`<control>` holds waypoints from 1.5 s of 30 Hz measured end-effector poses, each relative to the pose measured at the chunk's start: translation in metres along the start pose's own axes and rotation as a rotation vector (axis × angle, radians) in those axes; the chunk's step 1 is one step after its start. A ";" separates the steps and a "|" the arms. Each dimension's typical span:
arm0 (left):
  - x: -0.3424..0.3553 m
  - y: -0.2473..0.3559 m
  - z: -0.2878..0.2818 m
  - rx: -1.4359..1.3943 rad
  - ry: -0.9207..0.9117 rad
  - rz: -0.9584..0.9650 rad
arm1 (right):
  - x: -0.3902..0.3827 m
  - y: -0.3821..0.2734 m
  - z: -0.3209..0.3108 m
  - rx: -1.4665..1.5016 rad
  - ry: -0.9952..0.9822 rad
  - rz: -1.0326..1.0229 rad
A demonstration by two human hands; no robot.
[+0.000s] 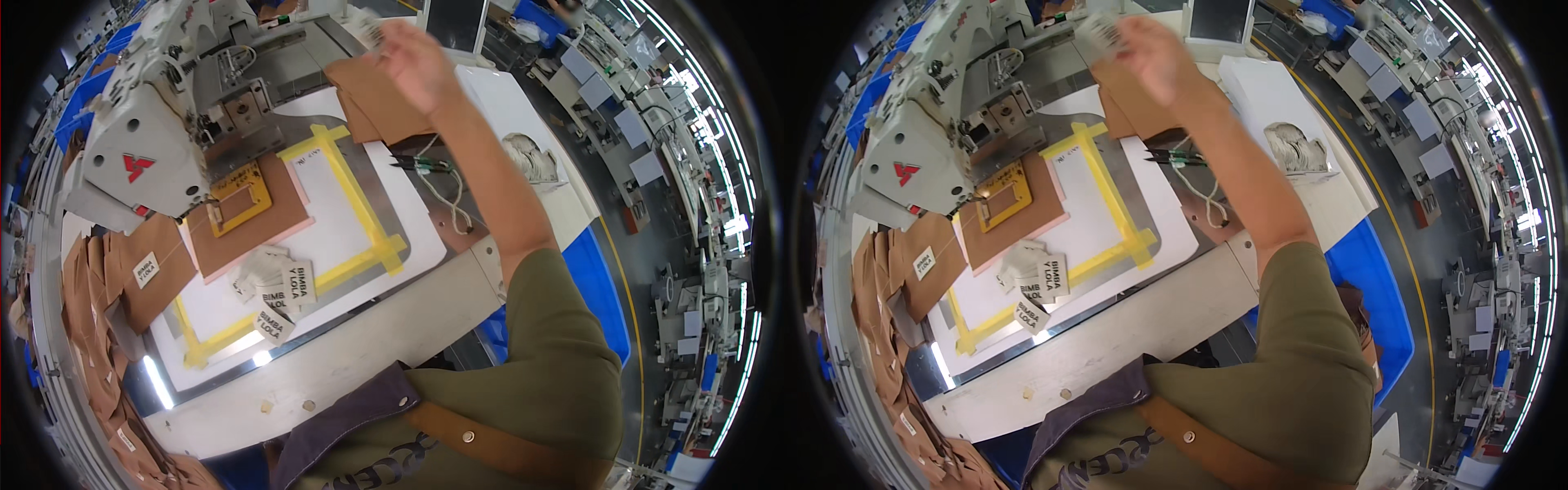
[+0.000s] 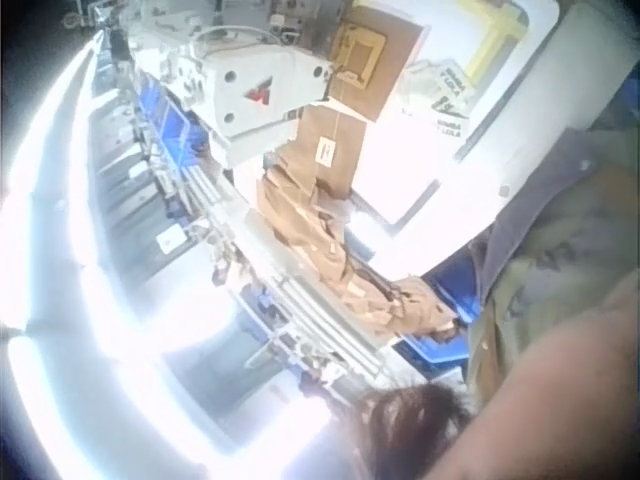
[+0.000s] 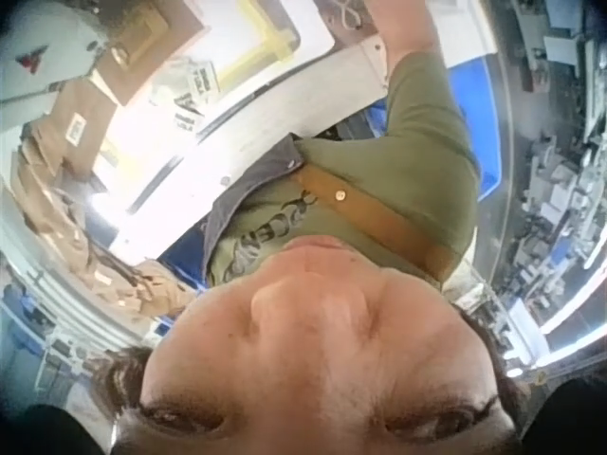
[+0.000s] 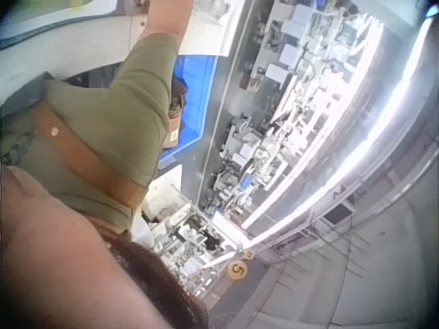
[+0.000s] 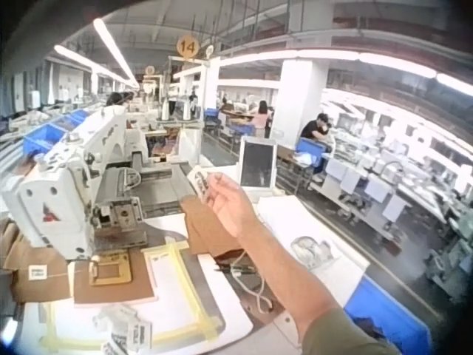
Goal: Sewing brand labels onto fabric pieces using an industrial sewing machine.
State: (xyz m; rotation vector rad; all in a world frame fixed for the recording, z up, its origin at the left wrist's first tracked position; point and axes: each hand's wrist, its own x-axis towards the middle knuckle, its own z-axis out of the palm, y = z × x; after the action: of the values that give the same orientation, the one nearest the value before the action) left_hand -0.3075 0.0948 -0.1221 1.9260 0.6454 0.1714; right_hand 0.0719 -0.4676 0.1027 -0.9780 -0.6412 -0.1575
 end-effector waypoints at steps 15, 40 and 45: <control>-0.006 -0.003 -0.051 0.218 -0.338 -0.141 | 0.067 -0.017 -0.238 -0.088 0.999 0.003; 0.092 0.268 0.026 0.229 -0.776 0.922 | -0.037 0.116 0.138 -0.808 -0.346 0.628; 0.123 0.268 0.061 0.320 -0.669 1.179 | -0.004 0.156 0.125 -1.167 -0.416 0.553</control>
State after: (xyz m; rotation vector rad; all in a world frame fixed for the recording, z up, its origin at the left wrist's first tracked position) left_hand -0.0831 0.0269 0.0666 2.2601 -0.9973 0.1350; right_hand 0.0774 -0.2790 0.0364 -2.3186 -0.6120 0.2069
